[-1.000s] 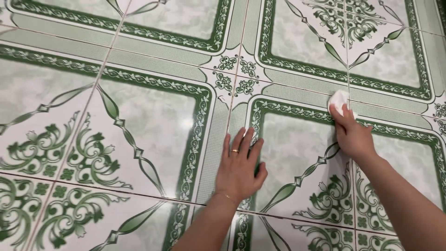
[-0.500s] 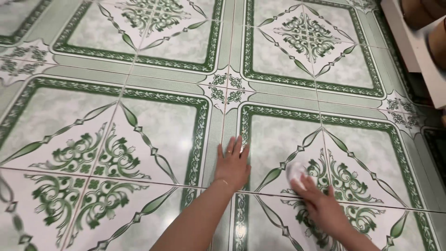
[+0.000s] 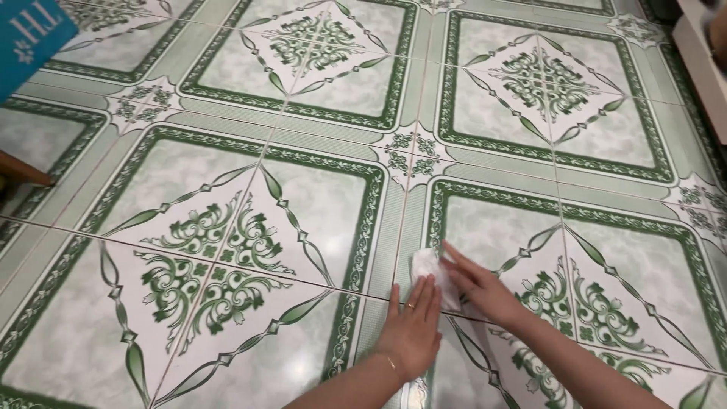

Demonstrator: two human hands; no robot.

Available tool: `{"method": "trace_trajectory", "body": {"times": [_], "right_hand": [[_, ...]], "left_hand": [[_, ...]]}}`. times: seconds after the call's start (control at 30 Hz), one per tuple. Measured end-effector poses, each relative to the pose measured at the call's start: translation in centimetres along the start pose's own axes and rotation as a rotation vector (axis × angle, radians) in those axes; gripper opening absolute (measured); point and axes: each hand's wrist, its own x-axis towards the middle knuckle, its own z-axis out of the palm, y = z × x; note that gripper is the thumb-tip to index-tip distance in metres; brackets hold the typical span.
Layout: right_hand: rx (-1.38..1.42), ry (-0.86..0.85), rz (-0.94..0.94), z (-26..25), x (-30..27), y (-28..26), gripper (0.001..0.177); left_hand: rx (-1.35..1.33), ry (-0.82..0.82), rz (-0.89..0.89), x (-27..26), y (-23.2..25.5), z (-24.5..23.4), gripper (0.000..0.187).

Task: The person wipes a tiled floor with a white cloth, moving systematically across the surface. They clean around a cardboard box, a stuffed lion toy, and a white fan base, continuing the wiping motion across multiple tiles.

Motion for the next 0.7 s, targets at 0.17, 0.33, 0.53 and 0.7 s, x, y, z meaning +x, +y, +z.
{"method": "trace_trajectory", "body": {"times": [0.17, 0.33, 0.53, 0.7], "right_hand": [[0.023, 0.258, 0.11, -2.1, -0.9, 0.7, 0.063], [-0.049, 0.394, 0.135, -2.8, 0.6, 3.6, 0.059], [-0.437, 0.391, -0.116, -0.7, 4.2, 6.3, 0.054], [-0.727, 0.146, -0.05, -1.0, 6.9, 10.1, 0.069]], "left_hand": [[0.01, -0.079, 0.101, 1.8, 0.8, 0.4, 0.068], [0.235, -0.065, 0.135, 4.0, -1.1, 2.0, 0.066], [0.11, 0.336, -0.241, 2.2, -16.0, 3.8, 0.051], [-0.243, 0.128, -0.93, -15.0, -23.2, -5.4, 0.053]]}}
